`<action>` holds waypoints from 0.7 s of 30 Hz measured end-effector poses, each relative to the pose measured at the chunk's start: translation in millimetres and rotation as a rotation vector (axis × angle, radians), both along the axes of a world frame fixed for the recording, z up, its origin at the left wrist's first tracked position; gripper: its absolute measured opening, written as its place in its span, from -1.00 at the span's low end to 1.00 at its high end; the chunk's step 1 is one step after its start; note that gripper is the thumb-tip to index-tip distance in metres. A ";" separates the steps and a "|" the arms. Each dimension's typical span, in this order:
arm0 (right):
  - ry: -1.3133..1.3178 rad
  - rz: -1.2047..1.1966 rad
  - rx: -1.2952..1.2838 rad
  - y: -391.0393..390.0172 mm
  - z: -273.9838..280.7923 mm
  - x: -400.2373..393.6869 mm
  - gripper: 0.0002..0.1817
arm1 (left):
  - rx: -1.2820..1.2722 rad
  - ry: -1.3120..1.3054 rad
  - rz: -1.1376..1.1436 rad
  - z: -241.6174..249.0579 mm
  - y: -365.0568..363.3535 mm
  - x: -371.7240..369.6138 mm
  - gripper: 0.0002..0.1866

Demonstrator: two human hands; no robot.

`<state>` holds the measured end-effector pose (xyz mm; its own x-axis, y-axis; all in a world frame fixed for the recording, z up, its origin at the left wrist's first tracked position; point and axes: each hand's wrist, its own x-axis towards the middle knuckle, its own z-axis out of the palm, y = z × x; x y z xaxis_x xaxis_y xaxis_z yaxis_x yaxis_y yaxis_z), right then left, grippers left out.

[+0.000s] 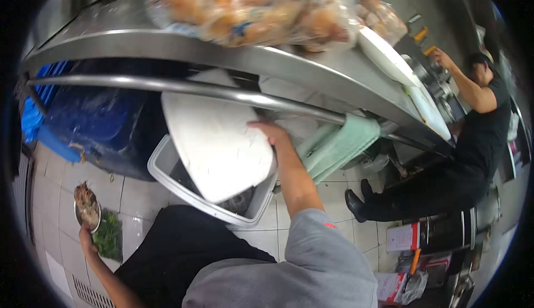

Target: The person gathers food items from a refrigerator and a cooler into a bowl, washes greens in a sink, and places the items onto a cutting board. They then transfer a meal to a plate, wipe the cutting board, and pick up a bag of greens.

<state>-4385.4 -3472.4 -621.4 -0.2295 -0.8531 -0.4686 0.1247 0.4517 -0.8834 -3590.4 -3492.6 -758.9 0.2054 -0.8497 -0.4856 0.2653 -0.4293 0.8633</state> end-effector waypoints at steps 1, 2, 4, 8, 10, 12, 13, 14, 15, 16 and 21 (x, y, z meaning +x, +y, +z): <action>0.091 0.062 0.006 4.8 0.7 0.7 -0.12 | 0.003 -0.029 -0.015 -13.2 -5.6 15.1 -0.81; 0.124 0.147 0.019 12.0 15.8 15.3 -0.09 | -0.008 -0.026 -0.029 -16.7 -5.3 17.9 -0.81; 0.303 0.361 0.074 -10.1 -19.3 -0.6 -0.11 | -0.020 -0.147 -0.043 -14.4 -6.5 19.6 -0.84; 0.405 0.687 0.092 -39.3 -21.4 21.5 -0.21 | -0.092 -0.259 -0.087 5.0 -1.6 -1.6 -0.84; 0.545 0.635 0.107 -39.0 -34.3 31.4 -0.23 | -0.075 -0.262 -0.099 22.7 6.2 -14.2 -0.82; 0.690 0.586 0.114 -41.9 -41.6 26.3 -0.24 | -0.048 -0.253 -0.104 25.7 5.5 -17.8 -0.74; 0.672 0.557 0.116 -41.5 -49.6 21.9 -0.23 | -0.050 -0.255 -0.109 16.6 4.6 -9.4 -0.74; 0.651 0.526 0.121 -37.4 -56.8 19.9 -0.22 | -0.056 -0.255 -0.124 0.5 0.8 6.9 -0.73; 0.654 0.519 0.122 -33.1 -55.1 19.5 -0.22 | -0.065 -0.248 -0.137 -2.6 -3.0 5.8 -0.71; 0.683 0.444 0.136 -27.9 -53.6 19.7 -0.17 | -0.080 -0.225 -0.106 -6.5 -3.7 4.0 -0.71; 0.831 0.363 0.189 -20.0 -44.2 28.7 -0.02 | -0.045 -0.264 -0.240 -10.1 -15.1 8.5 -0.67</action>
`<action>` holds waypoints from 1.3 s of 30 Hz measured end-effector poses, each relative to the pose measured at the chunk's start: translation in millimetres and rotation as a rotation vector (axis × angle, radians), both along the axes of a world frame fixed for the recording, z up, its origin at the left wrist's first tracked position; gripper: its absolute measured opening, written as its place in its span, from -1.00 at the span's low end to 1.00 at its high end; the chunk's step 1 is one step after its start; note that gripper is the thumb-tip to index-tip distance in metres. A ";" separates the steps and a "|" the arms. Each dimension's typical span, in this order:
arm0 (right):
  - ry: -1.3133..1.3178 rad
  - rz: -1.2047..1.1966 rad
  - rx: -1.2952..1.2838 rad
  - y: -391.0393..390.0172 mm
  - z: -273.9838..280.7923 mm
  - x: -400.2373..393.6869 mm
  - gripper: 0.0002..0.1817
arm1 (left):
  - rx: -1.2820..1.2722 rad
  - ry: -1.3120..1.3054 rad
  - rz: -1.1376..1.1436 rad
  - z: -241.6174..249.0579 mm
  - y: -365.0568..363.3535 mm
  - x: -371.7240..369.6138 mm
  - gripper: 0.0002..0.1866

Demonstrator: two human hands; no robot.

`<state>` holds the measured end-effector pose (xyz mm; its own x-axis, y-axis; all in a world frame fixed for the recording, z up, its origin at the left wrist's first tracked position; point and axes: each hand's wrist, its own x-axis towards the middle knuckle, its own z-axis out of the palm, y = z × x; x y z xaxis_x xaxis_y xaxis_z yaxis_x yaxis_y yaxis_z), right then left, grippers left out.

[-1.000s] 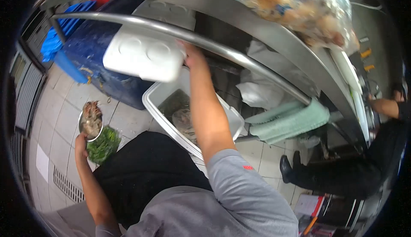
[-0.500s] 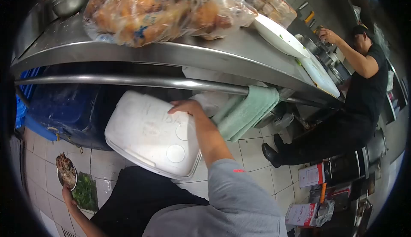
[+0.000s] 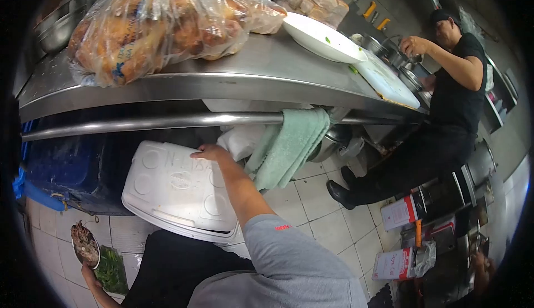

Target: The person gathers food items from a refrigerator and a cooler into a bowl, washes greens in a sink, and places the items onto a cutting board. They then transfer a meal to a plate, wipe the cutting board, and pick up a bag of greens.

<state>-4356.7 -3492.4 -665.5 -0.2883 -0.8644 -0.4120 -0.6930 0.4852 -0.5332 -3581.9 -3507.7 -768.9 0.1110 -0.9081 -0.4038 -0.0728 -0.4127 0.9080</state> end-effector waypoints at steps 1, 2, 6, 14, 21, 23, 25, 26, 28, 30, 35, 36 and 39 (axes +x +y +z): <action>0.010 0.021 0.014 -3.6 -8.4 -1.8 0.00 | -0.007 0.060 -0.034 6.3 -0.5 -5.8 -0.65; 0.023 0.042 0.026 -3.6 -8.0 -1.6 0.03 | -0.015 0.123 -0.068 -0.1 -5.8 -6.2 -0.63; 0.020 0.076 -0.006 -0.2 -17.9 3.9 0.09 | 0.038 -0.117 0.009 8.2 -14.9 -9.5 -0.61; -0.030 0.103 0.031 13.4 0.4 8.8 0.02 | 0.089 0.217 0.151 15.7 -26.4 -37.5 -0.60; -0.036 0.099 0.093 14.1 4.4 4.9 -0.01 | 0.027 0.072 -0.014 40.7 -22.7 -76.3 -0.60; 0.177 0.132 0.018 7.4 1.3 12.5 -0.06 | 0.017 0.071 -0.037 41.8 -24.1 -81.2 -0.60; 0.304 0.133 -0.101 -5.2 13.6 41.7 -0.11 | 0.003 0.066 -0.060 43.2 -27.6 -81.9 -0.61; 0.423 0.139 -0.220 -7.0 22.2 61.0 -0.15 | -0.006 0.063 -0.074 43.3 -28.7 -82.7 -0.61; 0.558 0.113 -0.462 -0.1 35.2 113.0 -0.20 | -0.032 0.065 -0.090 40.8 -29.6 -79.0 -0.61; 0.657 0.111 -0.714 11.5 12.0 144.0 -0.25 | -0.096 0.086 -0.133 31.4 -32.0 -65.4 -0.61; 0.676 0.218 -0.596 4.5 -59.2 130.4 -0.32 | -0.279 0.016 -0.074 0.8 -7.1 -33.8 -0.71; 0.670 0.220 -0.620 5.9 -54.4 135.2 -0.35 | -0.254 0.129 0.091 3.3 1.6 -35.3 -0.76; 0.658 0.222 -0.644 27.5 -17.7 184.7 -0.32 | 0.022 0.051 0.223 16.3 10.7 -20.1 -0.74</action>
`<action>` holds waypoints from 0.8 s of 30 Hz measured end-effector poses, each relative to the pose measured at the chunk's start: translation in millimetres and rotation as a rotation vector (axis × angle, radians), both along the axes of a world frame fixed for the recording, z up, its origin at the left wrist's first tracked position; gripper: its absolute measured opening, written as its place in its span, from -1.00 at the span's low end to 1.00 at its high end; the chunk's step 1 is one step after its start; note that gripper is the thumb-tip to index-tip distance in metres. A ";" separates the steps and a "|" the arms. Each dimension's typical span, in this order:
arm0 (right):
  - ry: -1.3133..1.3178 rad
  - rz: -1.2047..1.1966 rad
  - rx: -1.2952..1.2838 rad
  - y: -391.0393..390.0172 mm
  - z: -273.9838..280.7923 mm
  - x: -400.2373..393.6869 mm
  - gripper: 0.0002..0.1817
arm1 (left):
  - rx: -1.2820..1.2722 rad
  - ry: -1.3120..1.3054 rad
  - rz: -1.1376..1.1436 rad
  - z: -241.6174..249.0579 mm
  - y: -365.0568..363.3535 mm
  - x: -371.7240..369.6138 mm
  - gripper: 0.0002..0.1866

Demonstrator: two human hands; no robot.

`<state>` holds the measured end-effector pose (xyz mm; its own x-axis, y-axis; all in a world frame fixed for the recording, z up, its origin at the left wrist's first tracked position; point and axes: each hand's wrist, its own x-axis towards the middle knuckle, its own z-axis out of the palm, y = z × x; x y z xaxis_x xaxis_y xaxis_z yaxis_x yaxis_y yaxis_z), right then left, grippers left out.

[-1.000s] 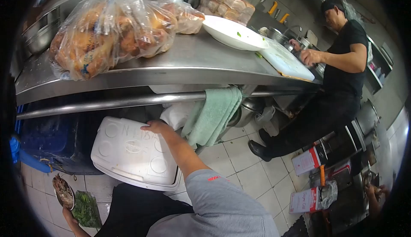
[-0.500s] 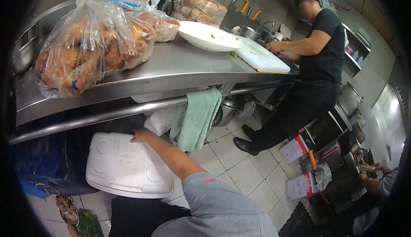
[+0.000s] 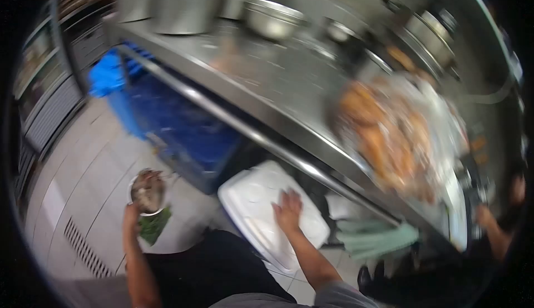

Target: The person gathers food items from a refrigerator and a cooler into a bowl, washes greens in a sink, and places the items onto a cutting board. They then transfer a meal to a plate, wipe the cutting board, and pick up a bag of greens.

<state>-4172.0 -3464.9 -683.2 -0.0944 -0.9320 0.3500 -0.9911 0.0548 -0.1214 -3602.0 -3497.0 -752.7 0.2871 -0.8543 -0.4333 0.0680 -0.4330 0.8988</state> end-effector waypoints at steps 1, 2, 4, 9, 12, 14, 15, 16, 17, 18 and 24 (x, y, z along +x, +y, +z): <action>-0.051 0.028 0.184 19.3 15.1 25.2 -0.22 | 0.080 -0.209 0.019 7.0 3.6 7.5 -0.67; -0.007 0.060 0.314 34.3 7.2 39.7 -0.14 | 0.072 -0.189 0.159 36.1 9.6 -5.2 -0.63; 0.043 0.101 0.503 56.3 3.8 53.3 0.00 | 0.142 -0.155 0.288 104.6 26.5 -21.1 -0.50; 0.463 0.238 0.910 27.9 23.5 48.6 0.32 | 0.163 -0.199 0.290 131.0 94.7 20.1 -0.50; 0.577 0.168 1.302 -27.2 70.9 91.7 0.30 | 0.161 -0.251 0.355 206.9 133.2 16.0 -0.50; 0.397 0.263 1.550 -80.4 106.6 150.5 -0.12 | 0.042 -0.554 0.159 236.7 156.7 20.1 -0.61; 0.320 0.299 1.686 -97.0 123.0 188.4 -0.31 | 0.054 -0.633 0.099 246.6 167.9 23.6 -0.67; 0.090 0.420 1.566 -113.5 136.7 227.7 -0.40 | -0.004 -0.686 0.242 260.6 173.8 13.3 -0.68; -0.136 0.529 1.453 -120.8 153.1 271.7 -0.49 | -0.004 -0.583 0.383 249.5 177.0 9.6 -0.67; -0.267 0.591 1.409 -129.7 175.3 319.9 -0.57 | -0.100 -0.699 0.261 307.2 197.6 19.2 -0.66; -0.268 1.091 1.536 -198.7 232.4 525.2 -0.80 | -0.066 -0.488 0.591 355.2 196.8 3.9 -0.69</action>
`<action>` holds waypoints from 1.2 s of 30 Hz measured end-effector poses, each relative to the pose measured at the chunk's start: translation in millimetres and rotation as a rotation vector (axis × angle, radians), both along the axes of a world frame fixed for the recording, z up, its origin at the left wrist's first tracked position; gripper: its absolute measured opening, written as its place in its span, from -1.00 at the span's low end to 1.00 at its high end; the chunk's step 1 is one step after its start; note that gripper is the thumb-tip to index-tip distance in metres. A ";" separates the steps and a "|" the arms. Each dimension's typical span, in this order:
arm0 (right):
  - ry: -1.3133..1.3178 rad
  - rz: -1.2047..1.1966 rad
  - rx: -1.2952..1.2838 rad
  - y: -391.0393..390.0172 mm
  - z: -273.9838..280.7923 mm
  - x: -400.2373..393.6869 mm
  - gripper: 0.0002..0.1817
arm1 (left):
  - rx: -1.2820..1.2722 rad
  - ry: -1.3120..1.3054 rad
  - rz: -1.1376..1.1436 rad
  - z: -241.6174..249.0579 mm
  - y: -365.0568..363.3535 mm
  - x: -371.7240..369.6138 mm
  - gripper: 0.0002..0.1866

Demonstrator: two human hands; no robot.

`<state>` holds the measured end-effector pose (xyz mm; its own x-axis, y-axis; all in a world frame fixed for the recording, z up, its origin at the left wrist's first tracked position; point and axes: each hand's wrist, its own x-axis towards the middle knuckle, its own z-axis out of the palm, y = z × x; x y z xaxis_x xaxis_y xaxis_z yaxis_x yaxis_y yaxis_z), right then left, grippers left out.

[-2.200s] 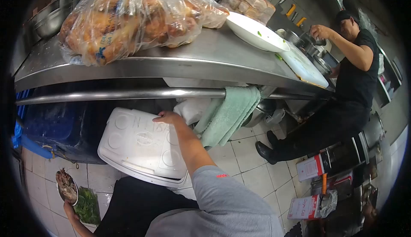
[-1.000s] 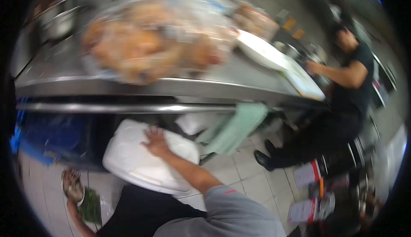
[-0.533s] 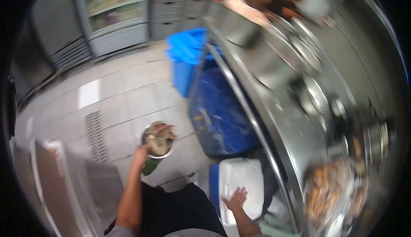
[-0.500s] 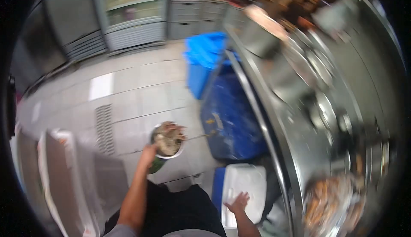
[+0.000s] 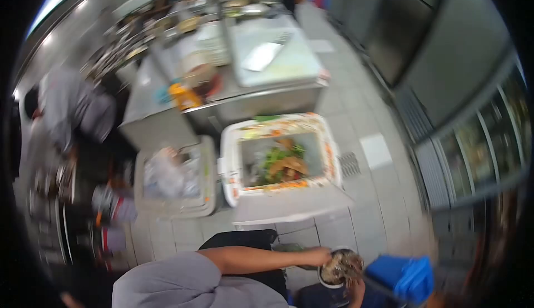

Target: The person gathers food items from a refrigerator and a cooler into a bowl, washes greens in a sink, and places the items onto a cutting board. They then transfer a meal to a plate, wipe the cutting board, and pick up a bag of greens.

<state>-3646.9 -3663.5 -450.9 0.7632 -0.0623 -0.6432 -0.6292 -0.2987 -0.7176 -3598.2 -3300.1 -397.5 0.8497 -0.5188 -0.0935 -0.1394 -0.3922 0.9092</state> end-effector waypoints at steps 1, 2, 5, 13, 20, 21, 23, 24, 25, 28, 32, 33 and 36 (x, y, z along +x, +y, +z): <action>-0.026 0.072 0.088 -3.0 12.5 23.8 -0.83 | 0.102 -0.129 -0.124 20.8 6.7 3.2 -0.68; 0.034 0.099 0.088 0.7 24.7 45.1 -0.83 | 0.009 0.147 0.053 40.0 5.7 4.5 -0.67; 0.193 0.111 0.026 39.1 56.9 97.7 -0.84 | -0.101 0.467 0.290 91.5 -1.6 20.6 -0.62; 0.379 0.195 0.016 -19.3 65.4 195.6 -0.85 | -0.100 0.366 0.547 120.4 -55.5 128.7 -0.65; 0.357 -0.032 0.099 -184.1 53.3 334.6 -0.84 | -0.489 0.384 0.893 125.5 -92.5 235.7 -0.67; 0.283 -0.044 0.130 -193.0 45.6 373.9 -0.84 | -0.485 0.377 0.888 116.5 -91.1 253.3 -0.65; -0.005 0.162 0.061 -153.0 99.0 452.6 -0.80 | -0.404 0.394 1.031 176.2 -85.4 275.4 -0.65; -0.050 0.145 0.099 -111.7 147.7 488.2 -0.78 | -0.343 0.542 1.026 185.1 -78.9 292.8 -0.63; -0.154 0.256 0.151 -95.1 144.1 539.0 -0.75 | -0.271 0.688 1.027 204.8 -69.8 310.9 -0.61; -0.258 0.433 0.135 5.8 236.0 628.9 -0.59 | -0.442 0.585 1.207 197.6 -59.0 366.4 -0.62; -0.295 0.600 0.082 58.6 246.1 727.6 -0.59 | -0.408 0.629 1.290 190.1 -32.0 457.6 -0.56; -0.269 0.671 0.044 58.4 236.1 752.0 -0.60 | -0.339 0.701 1.285 188.9 -24.0 481.6 -0.53; -0.116 0.608 -0.149 14.1 191.5 789.1 -0.60 | -0.428 0.575 1.294 167.6 1.5 555.5 -0.52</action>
